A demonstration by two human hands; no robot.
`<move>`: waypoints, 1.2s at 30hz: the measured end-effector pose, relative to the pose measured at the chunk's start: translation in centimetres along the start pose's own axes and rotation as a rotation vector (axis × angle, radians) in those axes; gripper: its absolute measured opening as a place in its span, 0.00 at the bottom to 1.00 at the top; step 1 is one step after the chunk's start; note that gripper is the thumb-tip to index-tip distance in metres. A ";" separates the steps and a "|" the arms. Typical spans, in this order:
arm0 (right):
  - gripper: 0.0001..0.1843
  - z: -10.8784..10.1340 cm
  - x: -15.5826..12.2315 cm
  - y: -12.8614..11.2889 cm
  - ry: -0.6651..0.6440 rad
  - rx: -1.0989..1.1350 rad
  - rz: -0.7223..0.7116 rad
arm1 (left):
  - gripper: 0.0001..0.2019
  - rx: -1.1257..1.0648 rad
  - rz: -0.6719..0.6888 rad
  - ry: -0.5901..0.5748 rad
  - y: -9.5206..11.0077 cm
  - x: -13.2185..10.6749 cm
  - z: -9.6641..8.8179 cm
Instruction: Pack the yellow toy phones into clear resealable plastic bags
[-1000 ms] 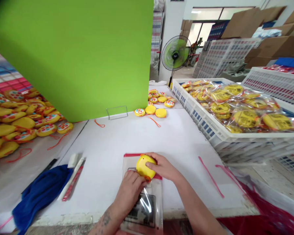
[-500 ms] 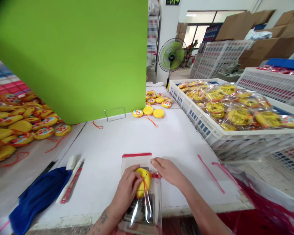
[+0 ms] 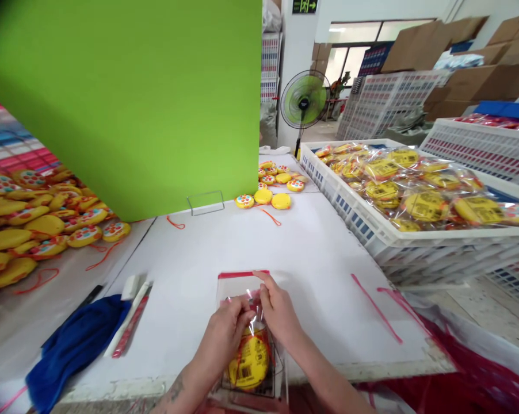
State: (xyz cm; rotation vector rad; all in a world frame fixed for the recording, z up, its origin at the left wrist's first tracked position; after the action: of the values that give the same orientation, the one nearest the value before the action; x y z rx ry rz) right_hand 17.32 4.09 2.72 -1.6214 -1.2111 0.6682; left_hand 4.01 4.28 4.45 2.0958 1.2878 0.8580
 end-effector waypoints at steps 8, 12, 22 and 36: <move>0.22 -0.2 -0.8 0.1 0.022 0.279 0.064 | 0.17 -0.291 -0.192 0.311 -3.4 -0.4 -3.0; 0.21 -0.4 -0.8 -0.1 0.028 0.308 0.044 | 0.27 -0.617 -0.496 0.191 -5.5 -1.0 -0.9; 0.21 -1.2 0.0 -0.2 0.067 0.271 0.047 | 0.19 -0.843 -0.631 0.077 -4.6 -0.9 0.4; 0.26 -0.4 -0.3 2.3 -0.101 0.385 0.213 | 0.25 -1.026 -0.799 -0.015 -5.0 -1.8 1.0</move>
State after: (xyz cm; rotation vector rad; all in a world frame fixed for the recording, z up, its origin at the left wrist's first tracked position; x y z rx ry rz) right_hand 18.52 3.55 0.70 -1.4123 -0.9163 1.0595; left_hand 1.30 4.55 -0.20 0.7029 1.1444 0.8382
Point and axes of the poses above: each hand's wrist, its own x-axis towards the middle knuckle, its own z-axis out of the palm, y = z × x, the point moved 7 cm from there along x, towards the middle knuckle, and after that the axes turned 13 degrees about y, right-handed, at the moved point
